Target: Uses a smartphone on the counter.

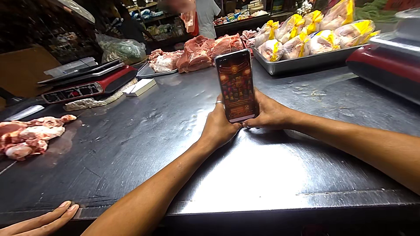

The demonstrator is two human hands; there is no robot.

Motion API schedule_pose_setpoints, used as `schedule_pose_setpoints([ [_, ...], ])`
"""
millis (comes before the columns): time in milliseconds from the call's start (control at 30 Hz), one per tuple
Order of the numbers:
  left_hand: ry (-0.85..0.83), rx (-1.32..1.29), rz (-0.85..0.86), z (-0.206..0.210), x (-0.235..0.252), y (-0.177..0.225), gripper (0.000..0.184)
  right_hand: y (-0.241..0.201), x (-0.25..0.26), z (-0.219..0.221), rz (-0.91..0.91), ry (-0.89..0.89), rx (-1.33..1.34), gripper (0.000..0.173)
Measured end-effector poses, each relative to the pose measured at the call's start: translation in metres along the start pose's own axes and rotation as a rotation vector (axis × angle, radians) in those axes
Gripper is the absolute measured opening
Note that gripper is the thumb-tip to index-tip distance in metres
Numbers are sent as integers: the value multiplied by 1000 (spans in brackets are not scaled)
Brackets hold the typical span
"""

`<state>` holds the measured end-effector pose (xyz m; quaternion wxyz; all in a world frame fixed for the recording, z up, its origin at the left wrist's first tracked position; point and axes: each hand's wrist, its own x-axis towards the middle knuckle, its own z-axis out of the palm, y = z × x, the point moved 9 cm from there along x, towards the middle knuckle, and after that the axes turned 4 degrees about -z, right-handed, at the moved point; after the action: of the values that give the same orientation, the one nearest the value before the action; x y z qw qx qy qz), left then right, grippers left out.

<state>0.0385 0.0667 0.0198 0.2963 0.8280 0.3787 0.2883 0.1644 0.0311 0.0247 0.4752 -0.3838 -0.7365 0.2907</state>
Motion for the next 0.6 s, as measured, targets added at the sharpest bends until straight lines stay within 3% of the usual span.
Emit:
schedule_pose_setpoints([
  [600,1,-11,-8,0,0,0,98,-1,-2,2,46,1,27,88],
])
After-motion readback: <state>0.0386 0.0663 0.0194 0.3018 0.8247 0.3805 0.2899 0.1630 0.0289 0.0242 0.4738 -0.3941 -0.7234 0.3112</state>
